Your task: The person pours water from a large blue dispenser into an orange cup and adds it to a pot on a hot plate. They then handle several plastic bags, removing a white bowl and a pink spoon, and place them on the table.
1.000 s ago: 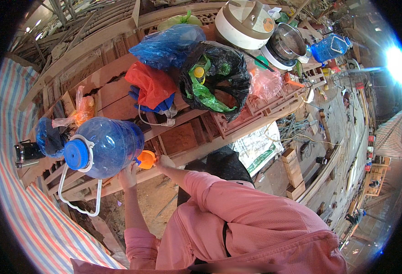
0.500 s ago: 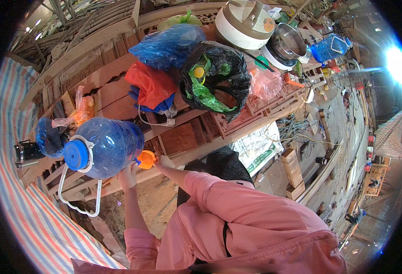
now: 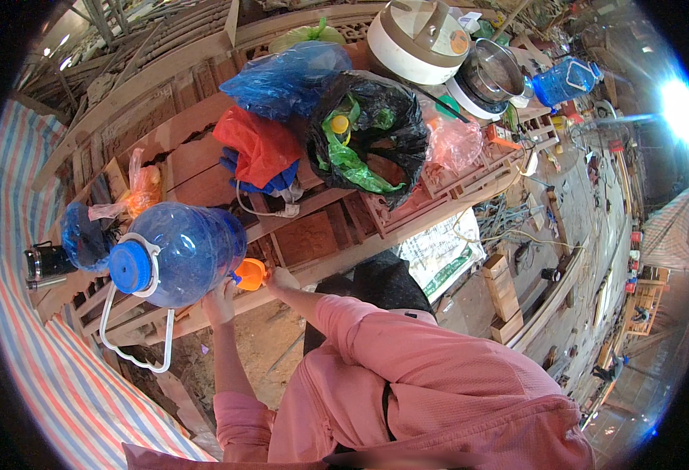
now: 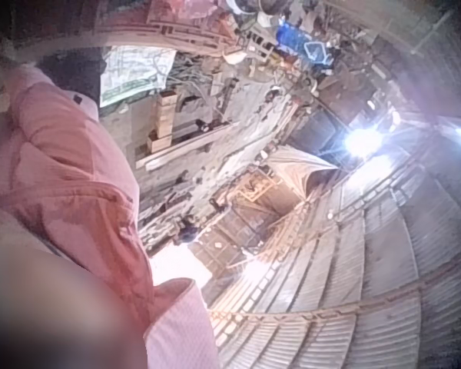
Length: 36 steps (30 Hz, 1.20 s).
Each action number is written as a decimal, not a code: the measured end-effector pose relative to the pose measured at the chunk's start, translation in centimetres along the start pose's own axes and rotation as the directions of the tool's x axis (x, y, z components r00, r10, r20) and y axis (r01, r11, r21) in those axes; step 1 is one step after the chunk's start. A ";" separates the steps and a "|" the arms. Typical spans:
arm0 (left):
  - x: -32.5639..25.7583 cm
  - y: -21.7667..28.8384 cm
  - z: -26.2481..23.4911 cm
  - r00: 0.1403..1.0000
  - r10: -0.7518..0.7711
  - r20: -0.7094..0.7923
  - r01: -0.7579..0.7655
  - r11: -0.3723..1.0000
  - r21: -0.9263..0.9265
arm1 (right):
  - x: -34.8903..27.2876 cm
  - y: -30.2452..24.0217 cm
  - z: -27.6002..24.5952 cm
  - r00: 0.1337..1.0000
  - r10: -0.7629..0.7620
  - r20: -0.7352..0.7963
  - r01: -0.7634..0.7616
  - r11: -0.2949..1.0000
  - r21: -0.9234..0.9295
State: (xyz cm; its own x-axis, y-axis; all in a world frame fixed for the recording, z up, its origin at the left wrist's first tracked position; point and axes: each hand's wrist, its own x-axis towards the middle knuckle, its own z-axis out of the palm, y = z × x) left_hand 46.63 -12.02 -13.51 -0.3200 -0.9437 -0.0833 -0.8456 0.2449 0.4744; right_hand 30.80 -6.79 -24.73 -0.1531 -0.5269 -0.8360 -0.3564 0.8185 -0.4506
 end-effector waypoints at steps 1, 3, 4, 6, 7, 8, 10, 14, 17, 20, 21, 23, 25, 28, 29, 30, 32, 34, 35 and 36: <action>0.0 -0.1 0.1 0.999 0.029 -0.027 -0.030 1.000 -0.008 | -0.2 -0.1 -0.2 1.000 -0.015 0.009 0.015 1.000 -0.005; 0.0 -0.3 0.2 1.000 -0.008 0.008 0.008 1.000 -0.005 | -0.5 -0.3 -0.6 0.999 -0.013 0.034 0.014 0.999 -0.044; 0.0 -0.4 0.3 0.999 -0.029 0.019 0.029 0.999 -0.017 | -0.7 -0.4 -0.7 0.999 -0.033 0.019 0.034 0.999 -0.028; 0.0 -0.4 0.3 1.000 0.002 -0.010 -0.002 1.000 0.005 | -0.9 -0.5 -0.7 1.000 -0.025 0.012 0.025 0.999 -0.027; -0.1 -0.4 0.3 0.999 0.020 -0.034 -0.020 1.000 0.007 | -1.0 -0.5 -0.7 0.999 -0.049 0.002 0.049 0.999 -0.020; -0.1 -0.4 0.3 1.000 0.004 -0.016 -0.004 1.000 0.012 | -1.0 -0.5 -0.7 0.998 -0.056 0.001 0.056 0.998 -0.021; -0.1 -0.2 0.2 0.999 0.017 -0.028 -0.017 1.000 0.000 | -0.9 -0.4 -0.7 0.997 -0.073 -0.005 0.073 0.997 -0.027; 0.0 0.0 0.0 0.999 -0.031 0.014 0.031 0.999 0.026 | -0.4 0.0 -0.2 0.999 -0.031 -0.014 0.030 0.999 -0.013; 0.0 0.1 -0.1 0.999 -0.037 0.016 0.036 0.999 0.031 | 0.4 0.3 0.8 0.994 -0.022 -0.111 0.023 1.000 0.007; 0.0 0.2 -0.1 0.999 -0.027 0.021 0.027 1.000 0.016 | 1.2 0.9 1.8 0.978 -0.041 -0.203 0.044 0.999 0.014; -0.1 0.2 -0.1 0.999 -0.027 0.017 0.027 0.999 0.018 | 1.3 1.0 2.0 0.976 -0.043 -0.212 0.047 0.999 0.014; -0.1 0.2 -0.1 0.998 -0.051 0.023 0.050 0.999 0.012 | 1.4 1.1 2.2 0.976 -0.052 -0.213 0.054 0.999 0.003; 0.0 0.2 0.0 0.995 -0.089 0.038 0.089 0.996 -0.010 | 1.3 1.1 2.1 0.973 -0.070 -0.221 0.069 0.998 -0.013; -0.1 0.0 0.0 0.999 -0.035 0.005 0.035 0.999 -0.017 | 0.7 0.9 1.5 0.987 -0.062 -0.149 0.065 0.998 0.015; -0.1 -0.1 0.0 0.996 -0.076 0.041 0.077 0.997 -0.009 | 0.5 0.8 1.3 0.994 -0.054 -0.095 0.059 0.997 0.048; 0.0 -0.1 0.1 0.995 -0.089 0.049 0.090 0.996 -0.020 | 0.4 0.8 0.9 0.998 -0.035 -0.053 0.039 0.996 0.075; 0.0 0.0 0.0 0.997 -0.072 0.038 0.073 0.997 -0.024 | 0.1 0.7 0.8 0.990 -0.053 -0.129 0.065 0.994 0.088; 0.1 0.3 -0.1 1.000 -0.003 -0.012 0.002 1.000 -0.023 | 0.2 0.8 0.8 0.987 -0.058 -0.147 0.068 0.996 0.060; 0.1 0.5 -0.2 1.000 -0.027 0.007 0.028 1.000 -0.012 | 0.3 1.0 0.8 0.987 -0.060 -0.151 0.069 0.996 0.056; 0.0 0.6 -0.3 0.999 -0.042 0.014 0.042 0.999 -0.017 | 0.5 1.2 0.9 0.986 -0.063 -0.155 0.072 0.996 0.049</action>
State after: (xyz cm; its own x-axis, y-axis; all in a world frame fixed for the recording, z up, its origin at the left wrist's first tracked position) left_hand 46.21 -11.95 -12.94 -0.2901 -0.9500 -0.1155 -0.8510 0.2009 0.4853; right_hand 31.14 -5.89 -26.02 -0.2711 -0.6066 -0.7473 -0.3205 0.7890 -0.5242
